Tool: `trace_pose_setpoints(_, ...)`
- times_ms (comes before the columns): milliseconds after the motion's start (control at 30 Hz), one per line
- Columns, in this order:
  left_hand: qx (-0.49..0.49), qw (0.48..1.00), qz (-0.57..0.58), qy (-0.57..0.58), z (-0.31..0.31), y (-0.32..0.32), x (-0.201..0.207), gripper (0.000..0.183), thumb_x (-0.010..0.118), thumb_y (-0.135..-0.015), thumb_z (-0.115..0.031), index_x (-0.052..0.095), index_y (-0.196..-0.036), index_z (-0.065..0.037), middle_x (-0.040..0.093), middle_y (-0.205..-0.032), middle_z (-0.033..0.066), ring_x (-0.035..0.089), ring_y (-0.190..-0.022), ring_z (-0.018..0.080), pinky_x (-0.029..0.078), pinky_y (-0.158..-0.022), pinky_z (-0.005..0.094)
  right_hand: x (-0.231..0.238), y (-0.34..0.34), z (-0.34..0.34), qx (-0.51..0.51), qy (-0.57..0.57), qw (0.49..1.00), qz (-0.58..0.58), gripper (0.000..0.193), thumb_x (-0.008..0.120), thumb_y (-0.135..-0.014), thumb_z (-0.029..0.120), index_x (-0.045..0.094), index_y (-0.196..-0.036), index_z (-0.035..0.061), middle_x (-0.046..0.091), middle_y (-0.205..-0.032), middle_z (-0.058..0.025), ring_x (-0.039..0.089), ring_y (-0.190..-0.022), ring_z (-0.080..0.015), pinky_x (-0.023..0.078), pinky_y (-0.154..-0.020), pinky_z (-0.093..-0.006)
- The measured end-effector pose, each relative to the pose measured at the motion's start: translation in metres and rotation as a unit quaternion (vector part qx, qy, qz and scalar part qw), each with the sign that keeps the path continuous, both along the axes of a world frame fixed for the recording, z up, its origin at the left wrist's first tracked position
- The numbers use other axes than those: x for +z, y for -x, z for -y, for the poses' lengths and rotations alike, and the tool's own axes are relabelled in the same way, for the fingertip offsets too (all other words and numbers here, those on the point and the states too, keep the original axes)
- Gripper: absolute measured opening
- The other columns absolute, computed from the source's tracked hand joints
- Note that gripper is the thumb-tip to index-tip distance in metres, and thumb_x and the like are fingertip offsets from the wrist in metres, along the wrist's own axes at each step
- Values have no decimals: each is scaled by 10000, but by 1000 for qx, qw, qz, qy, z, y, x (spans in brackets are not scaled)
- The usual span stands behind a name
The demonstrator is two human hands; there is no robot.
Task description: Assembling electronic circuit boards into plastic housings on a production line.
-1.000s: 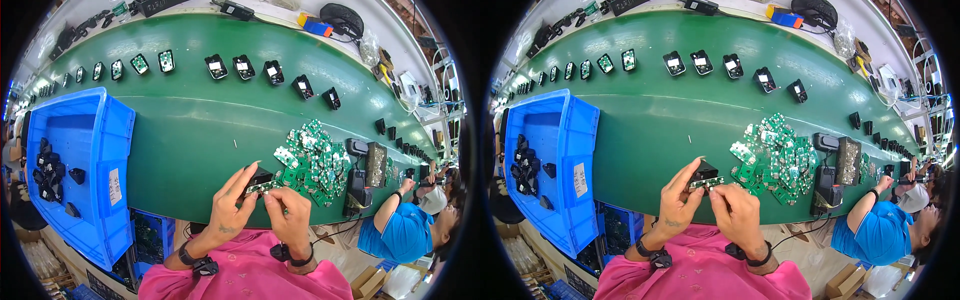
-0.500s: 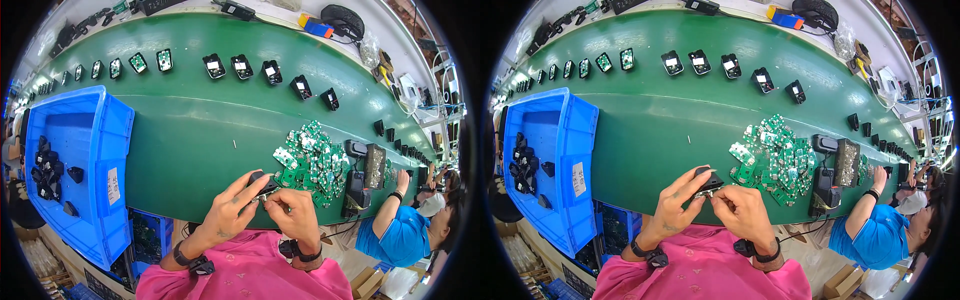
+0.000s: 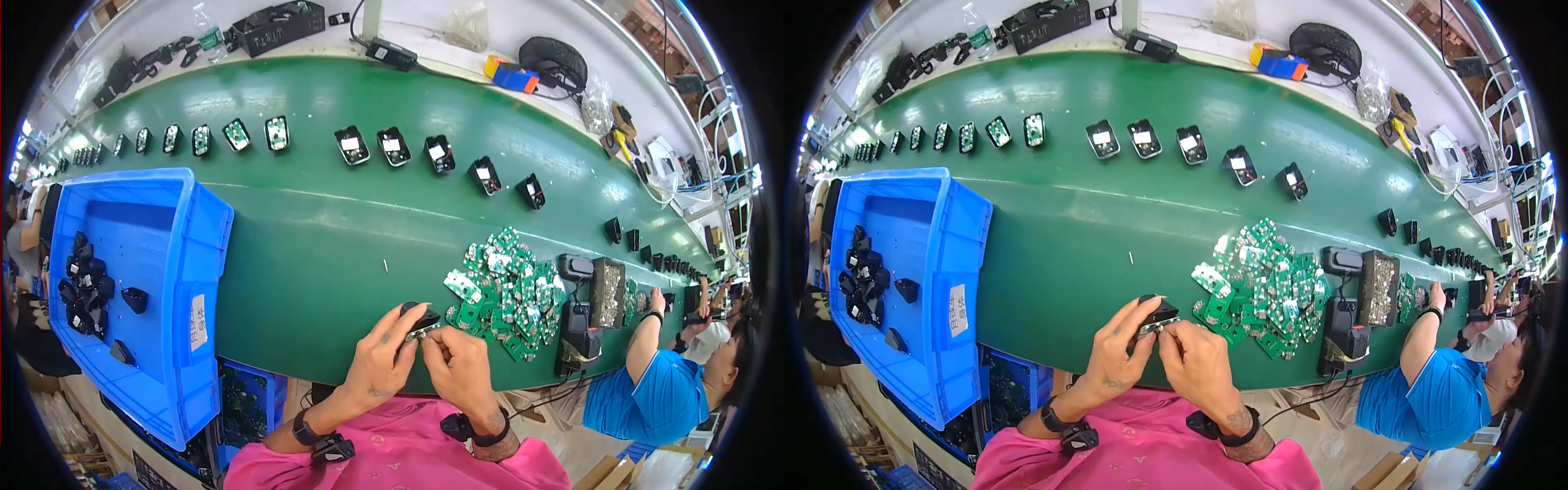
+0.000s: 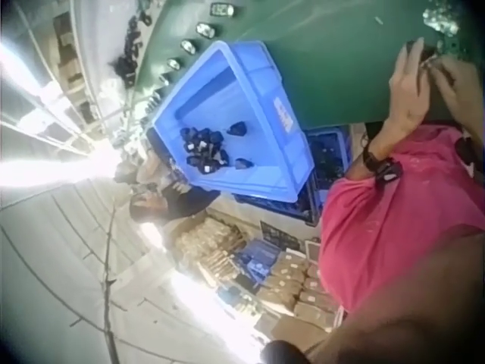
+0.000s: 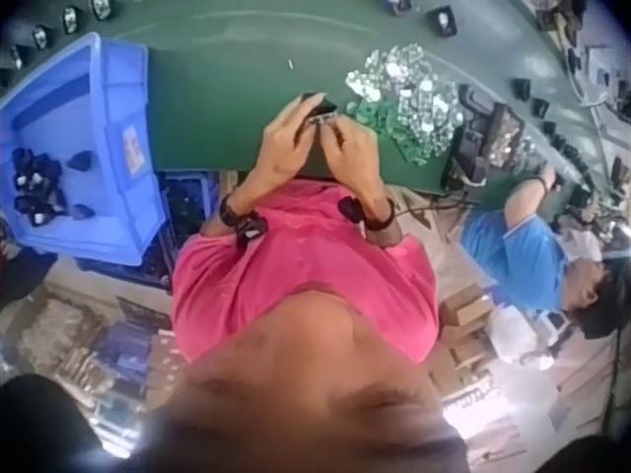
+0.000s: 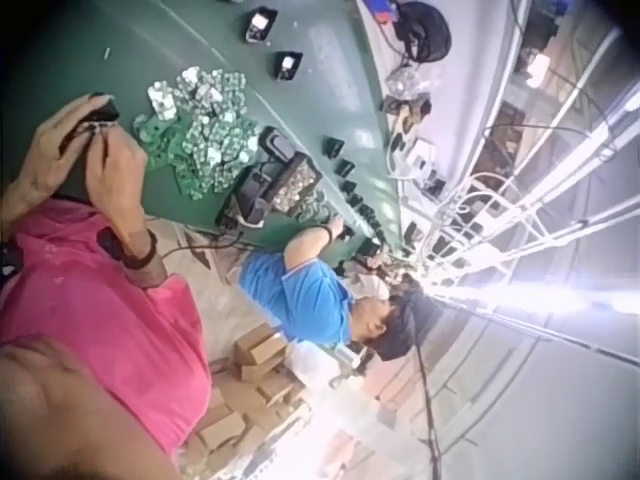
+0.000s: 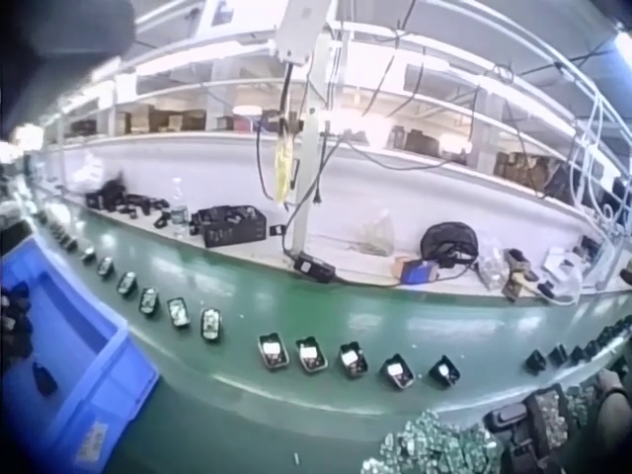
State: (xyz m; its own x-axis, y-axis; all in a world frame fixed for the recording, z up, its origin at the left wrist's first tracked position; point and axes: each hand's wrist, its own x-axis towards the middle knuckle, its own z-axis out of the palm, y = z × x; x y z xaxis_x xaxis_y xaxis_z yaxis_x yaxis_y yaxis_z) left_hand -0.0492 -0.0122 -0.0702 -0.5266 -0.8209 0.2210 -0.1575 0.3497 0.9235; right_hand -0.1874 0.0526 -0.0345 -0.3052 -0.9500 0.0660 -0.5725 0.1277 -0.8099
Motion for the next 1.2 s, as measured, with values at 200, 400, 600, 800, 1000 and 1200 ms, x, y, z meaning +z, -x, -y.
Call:
trace_pose_setpoints(200, -6, 976, -97, -193, 3, -12, 5, 456, 570, -935, 0, 493, -1384, -30, 627, -1143, 124, 651, -902, 134, 561, -764, 267, -2, 0, 6, -91, -1, 993, 74, 193, 713, -885, 154, 658, -904, -30, 656, -691, -111, 622, -545, -167, 449, -487, -294)
trace_pose_setpoints(400, -145, 919, -119, -347, 8, -28, 2, 587, 641, -854, 105, 435, -1394, 0, 556, -1233, 135, 647, -952, 166, 612, -804, 309, -17, 10, -4, -52, -75, 961, 263, 189, 695, -915, 135, 633, -859, -34, 655, -698, -33, 570, -572, -36, 439, -488, -219)
trace_pose_setpoints(600, -73, 942, -124, -302, 2, -27, -17, 571, 663, -839, 109, 472, -1369, 19, 583, -1221, 134, 649, -1001, 173, 595, -837, 302, -8, -20, -2, -12, 46, 961, 274, 124, 718, -887, 90, 662, -887, -20, 656, -764, -21, 554, -583, -28, 413, -492, -206)
trace_pose_setpoints(800, -19, 951, -184, -250, -6, -29, -25, 540, 699, -812, 67, 571, -1327, -30, 673, -1128, 108, 669, -858, 107, 567, -712, 250, -14, -1, -2, 38, -45, 973, 223, 186, 734, -880, 147, 697, -803, -19, 614, -614, -8, 525, -551, -35, 401, -477, -244)
trace_pose_setpoints(1000, 4, 977, -137, -162, -3, -26, -21, 498, 647, -818, 138, 580, -1291, -1, 674, -1126, 102, 679, -855, 122, 565, -685, 241, -14, -9, 3, 50, -51, 975, 213, 246, 751, -869, 181, 690, -740, -20, 627, -584, -49, 512, -504, -61, 390, -464, -262)
trace_pose_setpoints(1200, 100, 985, -120, -77, -1, -28, -17, 464, 567, -827, 143, 619, -1260, -14, 678, -1168, 137, 668, -871, 115, 529, -659, 222, 0, -19, 16, 130, 30, 990, 47, 150, 666, -905, 110, 649, -812, -6, 626, -718, -132, 611, -626, -318, 459, -553, -375)
